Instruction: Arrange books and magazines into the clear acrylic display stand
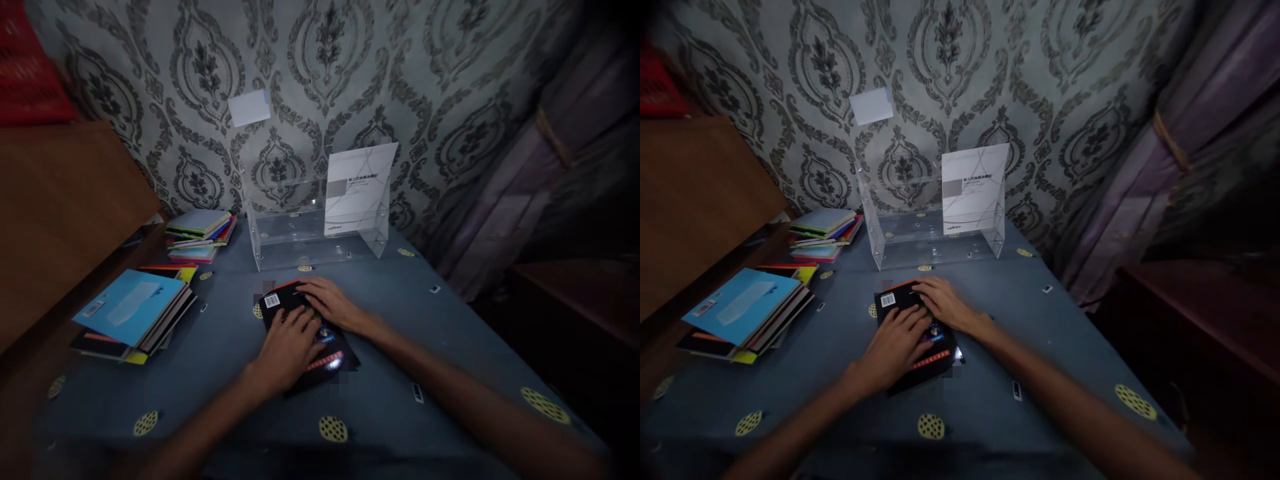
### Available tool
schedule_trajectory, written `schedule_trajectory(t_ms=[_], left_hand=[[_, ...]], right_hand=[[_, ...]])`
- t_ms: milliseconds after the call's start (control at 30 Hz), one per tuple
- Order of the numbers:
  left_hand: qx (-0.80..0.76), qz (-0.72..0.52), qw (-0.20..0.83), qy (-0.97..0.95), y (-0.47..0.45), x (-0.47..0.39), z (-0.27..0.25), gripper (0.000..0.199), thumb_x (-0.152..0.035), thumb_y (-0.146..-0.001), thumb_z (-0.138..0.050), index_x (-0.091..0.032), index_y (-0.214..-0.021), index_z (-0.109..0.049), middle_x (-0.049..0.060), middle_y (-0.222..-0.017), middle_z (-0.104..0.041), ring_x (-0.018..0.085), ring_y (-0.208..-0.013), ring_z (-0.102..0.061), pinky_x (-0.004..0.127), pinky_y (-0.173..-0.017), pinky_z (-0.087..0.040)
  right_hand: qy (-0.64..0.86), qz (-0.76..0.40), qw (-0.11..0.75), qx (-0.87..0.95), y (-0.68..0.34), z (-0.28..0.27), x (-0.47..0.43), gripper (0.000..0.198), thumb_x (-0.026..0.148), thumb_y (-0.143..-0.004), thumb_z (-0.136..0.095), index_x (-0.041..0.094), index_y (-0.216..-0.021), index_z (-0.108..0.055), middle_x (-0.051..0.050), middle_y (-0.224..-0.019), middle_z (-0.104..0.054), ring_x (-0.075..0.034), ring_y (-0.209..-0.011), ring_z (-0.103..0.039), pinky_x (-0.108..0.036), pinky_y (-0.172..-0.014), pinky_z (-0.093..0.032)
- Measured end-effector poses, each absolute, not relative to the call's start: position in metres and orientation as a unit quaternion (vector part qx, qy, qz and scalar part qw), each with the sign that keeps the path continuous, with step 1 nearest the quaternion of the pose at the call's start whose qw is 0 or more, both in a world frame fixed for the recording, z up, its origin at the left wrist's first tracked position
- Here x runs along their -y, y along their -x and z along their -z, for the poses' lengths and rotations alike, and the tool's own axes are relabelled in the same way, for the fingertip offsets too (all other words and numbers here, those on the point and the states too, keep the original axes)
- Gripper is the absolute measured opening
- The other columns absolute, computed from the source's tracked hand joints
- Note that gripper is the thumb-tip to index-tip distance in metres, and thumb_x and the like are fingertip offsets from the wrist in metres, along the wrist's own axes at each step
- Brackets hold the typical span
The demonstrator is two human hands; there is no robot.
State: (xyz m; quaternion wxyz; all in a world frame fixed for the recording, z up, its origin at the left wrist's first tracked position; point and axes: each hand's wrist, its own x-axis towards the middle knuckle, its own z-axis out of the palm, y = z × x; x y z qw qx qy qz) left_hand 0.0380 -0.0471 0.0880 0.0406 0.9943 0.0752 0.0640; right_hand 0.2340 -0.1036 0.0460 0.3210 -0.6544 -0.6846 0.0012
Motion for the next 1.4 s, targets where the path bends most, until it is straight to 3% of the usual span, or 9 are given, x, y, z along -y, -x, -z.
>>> schedule_trajectory(t_ms=[200,567,800,1000,1400], left_hand=[[-0.101,-0.1,0.013,-0.99,-0.044,0.013,-0.081,0.034,-0.031,-0.1,-0.043,-0.02,-0.132,-0.052,0.01,-0.141,-0.057,0.024,-0.135,-0.048,0.051,-0.112,-0.036],[-0.114,-0.113,0.021,-0.987,-0.05,-0.013,-0.078,0.033,-0.028,-0.1,-0.043,-0.018,-0.13,-0.052,0.01,-0.143,-0.057,0.021,-0.137,-0.047,0.047,-0.113,-0.036],[-0.211,-0.111,-0.033,-0.971,-0.033,-0.023,-0.077,0.035,-0.029,-0.101,-0.039,-0.017,-0.13,-0.054,0.014,-0.139,-0.06,0.026,-0.129,-0.055,0.045,-0.101,-0.045],[-0.22,-0.112,-0.041,-0.968,-0.032,-0.024,-0.073,0.037,-0.026,-0.099,-0.041,-0.013,-0.131,-0.055,0.015,-0.138,-0.06,0.026,-0.129,-0.055,0.044,-0.103,-0.044],[-0.227,-0.12,-0.023,-0.966,-0.033,-0.025,-0.072,0.037,-0.027,-0.1,-0.039,-0.014,-0.13,-0.056,0.015,-0.138,-0.061,0.025,-0.13,-0.054,0.043,-0.103,-0.045]], right_hand=[[0.677,0.007,0.253,0.691,-0.226,-0.047,0.081,0.039,0.019,-0.097,-0.04,0.018,-0.132,-0.058,-0.015,-0.136,-0.059,-0.026,-0.13,-0.052,-0.049,-0.107,-0.045],[0.736,0.037,0.209,0.643,-0.214,-0.059,0.091,0.036,0.023,-0.098,-0.042,0.017,-0.128,-0.061,-0.015,-0.128,-0.063,-0.029,-0.118,-0.055,-0.049,-0.1,-0.044],[0.742,0.05,0.196,0.639,-0.216,-0.057,0.091,0.037,0.024,-0.098,-0.043,0.02,-0.129,-0.063,-0.013,-0.131,-0.064,-0.028,-0.12,-0.055,-0.051,-0.1,-0.042],[0.677,0.031,0.187,0.711,-0.204,-0.062,0.086,0.037,0.023,-0.1,-0.042,0.023,-0.134,-0.058,-0.009,-0.139,-0.06,-0.025,-0.135,-0.046,-0.053,-0.112,-0.032],[0.732,0.019,0.19,0.654,-0.23,-0.062,0.109,0.038,0.023,-0.099,-0.043,0.023,-0.135,-0.056,-0.007,-0.136,-0.063,-0.026,-0.13,-0.051,-0.055,-0.111,-0.032]])
